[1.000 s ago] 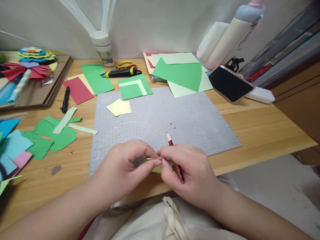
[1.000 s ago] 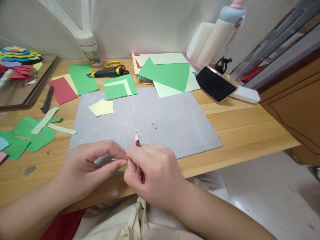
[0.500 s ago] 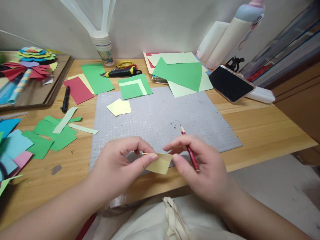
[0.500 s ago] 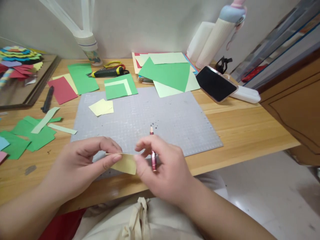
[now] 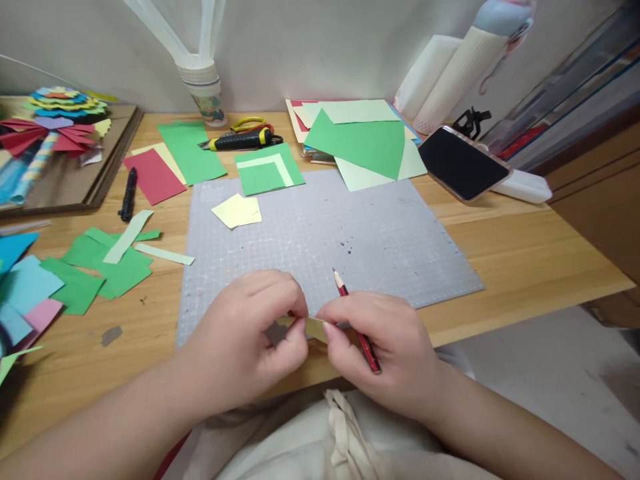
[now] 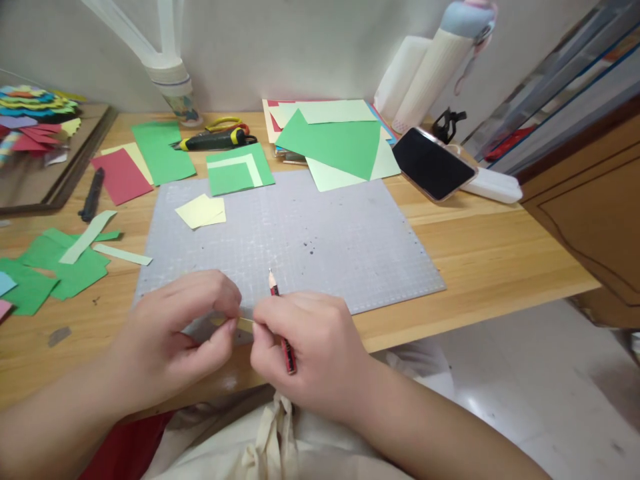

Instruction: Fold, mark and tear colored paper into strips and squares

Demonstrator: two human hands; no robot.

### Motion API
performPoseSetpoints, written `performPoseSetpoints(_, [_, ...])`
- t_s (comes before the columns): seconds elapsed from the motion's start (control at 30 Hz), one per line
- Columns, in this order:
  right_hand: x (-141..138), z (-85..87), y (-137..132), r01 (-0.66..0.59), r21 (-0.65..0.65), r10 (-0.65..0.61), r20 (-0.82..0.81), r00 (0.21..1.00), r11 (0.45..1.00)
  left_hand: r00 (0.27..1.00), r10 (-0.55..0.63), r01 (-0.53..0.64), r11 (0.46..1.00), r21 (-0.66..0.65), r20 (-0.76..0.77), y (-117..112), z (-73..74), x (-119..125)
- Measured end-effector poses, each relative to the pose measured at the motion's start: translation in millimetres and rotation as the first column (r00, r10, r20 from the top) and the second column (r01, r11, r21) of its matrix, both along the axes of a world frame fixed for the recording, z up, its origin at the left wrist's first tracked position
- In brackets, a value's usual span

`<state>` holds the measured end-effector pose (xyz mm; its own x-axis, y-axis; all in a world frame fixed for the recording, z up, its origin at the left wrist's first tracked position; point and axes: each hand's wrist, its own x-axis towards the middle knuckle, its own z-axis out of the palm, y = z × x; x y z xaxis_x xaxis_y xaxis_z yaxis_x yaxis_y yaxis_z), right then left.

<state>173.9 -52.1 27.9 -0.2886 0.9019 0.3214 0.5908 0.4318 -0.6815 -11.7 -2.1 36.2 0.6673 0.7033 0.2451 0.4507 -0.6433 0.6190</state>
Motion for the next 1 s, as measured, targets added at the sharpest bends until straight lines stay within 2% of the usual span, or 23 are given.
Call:
performPoseSetpoints(0.1, [7.4,1.8,0.6,0.026,-0.077,-0.031,-0.069,0.997,0.997,0.999,0.038,-0.038,0.999,-0.018,-0.002,1.5,-0.2,-2.3])
performPoseSetpoints(0.27, [22.7,2.9,3.7,0.112,-0.248,-0.164,-0.203,0.965,0.962,0.976,0.218,-0.218,0.975,-0.031,-0.017,7.5,2.0,-8.5])
performPoseSetpoints(0.3, [23.9,3.4,4.7,0.122,-0.286,-0.189,-0.218,0.958,0.95,0.975,0.221,-0.221,0.975,-0.024,-0.001,8.1,2.3,-9.2])
performPoseSetpoints(0.33, [23.9,4.3,5.7,0.121,-0.331,-0.204,-0.23,0.952,0.936,0.982,0.188,-0.188,0.982,-0.016,0.016,8.2,2.3,-9.3])
performPoseSetpoints(0.4, [21.2,6.3,7.9,0.086,-0.428,-0.212,-0.257,0.943,0.9,0.998,0.044,-0.045,0.998,0.032,0.036,7.1,0.8,-8.0])
performPoseSetpoints(0.47, [16.1,7.6,9.5,0.039,-0.506,-0.216,-0.296,0.93,0.862,0.996,-0.086,0.084,0.99,0.118,0.015,5.0,-2.7,-5.4])
performPoseSetpoints(0.53, [10.3,6.3,10.2,0.012,-0.545,-0.244,-0.355,0.902,0.838,0.994,-0.106,0.103,0.976,0.192,0.009,3.1,-7.4,-2.8])
performPoseSetpoints(0.6, [5.2,1.7,9.5,0.011,-0.525,-0.29,-0.454,0.843,0.851,0.998,-0.038,0.029,0.981,0.194,0.044,2.0,-11.4,-1.0])
performPoseSetpoints(0.7, [-0.1,-9.2,7.3,0.034,-0.474,-0.332,-0.561,0.758,0.88,0.986,0.141,-0.15,0.983,0.106,0.089,1.0,-14.0,0.1])
performPoseSetpoints(0.77, [-1.6,-15.9,6.7,0.059,-0.479,-0.356,-0.56,0.748,0.876,0.961,0.264,-0.268,0.963,0.037,0.087,0.6,-14.0,0.6])
performPoseSetpoints(0.83, [-1.1,-20.6,8.4,0.081,-0.486,-0.375,-0.547,0.748,0.87,0.937,0.344,-0.338,0.937,-0.084,0.065,0.5,-13.4,1.3])
performPoseSetpoints(0.9, [1.2,-23.2,12.9,0.088,-0.473,-0.368,-0.54,0.757,0.877,0.924,0.377,-0.348,0.894,-0.282,0.055,1.5,-13.0,2.4])
performPoseSetpoints(0.97, [5.0,-24.4,19.8,0.118,-0.446,-0.364,-0.52,0.773,0.887,0.927,0.373,-0.302,0.817,-0.491,0.051,3.6,-13.2,3.7])
performPoseSetpoints(1.0, [7.3,-24.8,23.6,0.143,-0.434,-0.369,-0.499,0.784,0.889,0.931,0.363,-0.282,0.783,-0.555,0.04,5.0,-13.6,4.4])
